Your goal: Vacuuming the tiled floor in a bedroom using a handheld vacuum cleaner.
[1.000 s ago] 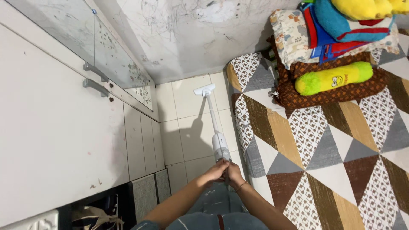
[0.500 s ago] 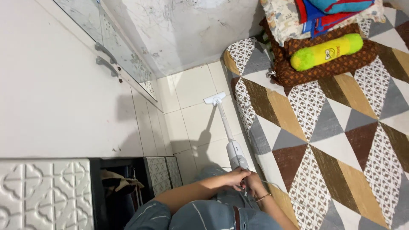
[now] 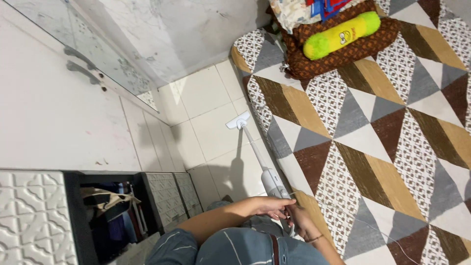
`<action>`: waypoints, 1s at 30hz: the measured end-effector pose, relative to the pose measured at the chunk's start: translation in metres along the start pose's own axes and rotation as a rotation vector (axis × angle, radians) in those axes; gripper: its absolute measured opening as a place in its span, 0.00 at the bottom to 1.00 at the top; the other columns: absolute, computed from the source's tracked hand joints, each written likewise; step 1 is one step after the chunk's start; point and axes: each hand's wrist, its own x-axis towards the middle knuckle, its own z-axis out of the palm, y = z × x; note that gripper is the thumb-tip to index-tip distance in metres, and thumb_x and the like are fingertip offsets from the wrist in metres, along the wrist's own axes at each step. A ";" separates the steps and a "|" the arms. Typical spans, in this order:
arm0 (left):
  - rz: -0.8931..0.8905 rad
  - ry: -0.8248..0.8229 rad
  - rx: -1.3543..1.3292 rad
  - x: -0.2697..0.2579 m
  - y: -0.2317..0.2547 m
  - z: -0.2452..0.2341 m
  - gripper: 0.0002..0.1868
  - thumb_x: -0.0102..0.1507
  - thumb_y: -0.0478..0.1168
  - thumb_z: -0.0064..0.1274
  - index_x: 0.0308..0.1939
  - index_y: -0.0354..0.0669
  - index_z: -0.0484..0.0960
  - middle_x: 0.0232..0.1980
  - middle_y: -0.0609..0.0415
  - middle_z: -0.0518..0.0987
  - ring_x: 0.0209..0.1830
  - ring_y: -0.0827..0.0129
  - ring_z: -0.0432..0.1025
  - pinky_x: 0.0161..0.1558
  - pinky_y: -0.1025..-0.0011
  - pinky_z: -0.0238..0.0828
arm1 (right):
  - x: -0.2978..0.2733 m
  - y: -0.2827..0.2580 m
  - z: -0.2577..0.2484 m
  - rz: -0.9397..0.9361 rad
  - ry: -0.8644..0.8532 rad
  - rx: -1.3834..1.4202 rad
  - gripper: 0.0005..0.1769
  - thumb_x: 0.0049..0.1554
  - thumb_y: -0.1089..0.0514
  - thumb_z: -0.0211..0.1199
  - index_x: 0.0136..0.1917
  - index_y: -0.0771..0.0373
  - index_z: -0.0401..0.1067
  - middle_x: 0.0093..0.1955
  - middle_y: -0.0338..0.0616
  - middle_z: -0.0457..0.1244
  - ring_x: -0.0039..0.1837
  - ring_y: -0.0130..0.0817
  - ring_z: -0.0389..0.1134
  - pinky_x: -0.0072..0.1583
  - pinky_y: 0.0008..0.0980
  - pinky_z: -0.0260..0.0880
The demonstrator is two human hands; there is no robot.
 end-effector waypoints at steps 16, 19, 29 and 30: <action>0.063 0.016 -0.011 0.041 -0.006 0.023 0.44 0.68 0.76 0.28 0.72 0.47 0.69 0.70 0.52 0.73 0.64 0.68 0.67 0.57 0.69 0.61 | -0.024 -0.007 -0.034 0.002 -0.008 0.197 0.23 0.64 0.43 0.54 0.44 0.67 0.71 0.32 0.42 0.60 0.25 0.31 0.55 0.29 0.33 0.56; 0.066 0.182 -0.104 0.037 -0.016 -0.011 0.36 0.70 0.74 0.33 0.58 0.48 0.72 0.53 0.63 0.72 0.56 0.75 0.69 0.54 0.67 0.60 | 0.023 -0.023 -0.009 -0.010 -0.031 0.263 0.22 0.64 0.44 0.55 0.42 0.66 0.69 0.31 0.41 0.60 0.24 0.30 0.54 0.28 0.33 0.56; 0.109 0.538 -0.315 -0.031 0.028 -0.139 0.25 0.67 0.68 0.42 0.48 0.54 0.74 0.41 0.62 0.78 0.43 0.81 0.73 0.52 0.71 0.66 | 0.109 -0.147 0.127 -0.023 -0.197 0.460 0.15 0.62 0.49 0.56 0.41 0.61 0.72 0.29 0.39 0.59 0.24 0.31 0.55 0.28 0.32 0.54; 0.155 0.577 -0.359 -0.032 0.029 -0.156 0.24 0.67 0.68 0.45 0.45 0.53 0.73 0.37 0.63 0.76 0.38 0.81 0.71 0.48 0.73 0.66 | 0.123 -0.157 0.140 -0.021 -0.208 0.499 0.15 0.62 0.49 0.56 0.40 0.61 0.72 0.29 0.39 0.59 0.24 0.32 0.55 0.28 0.32 0.55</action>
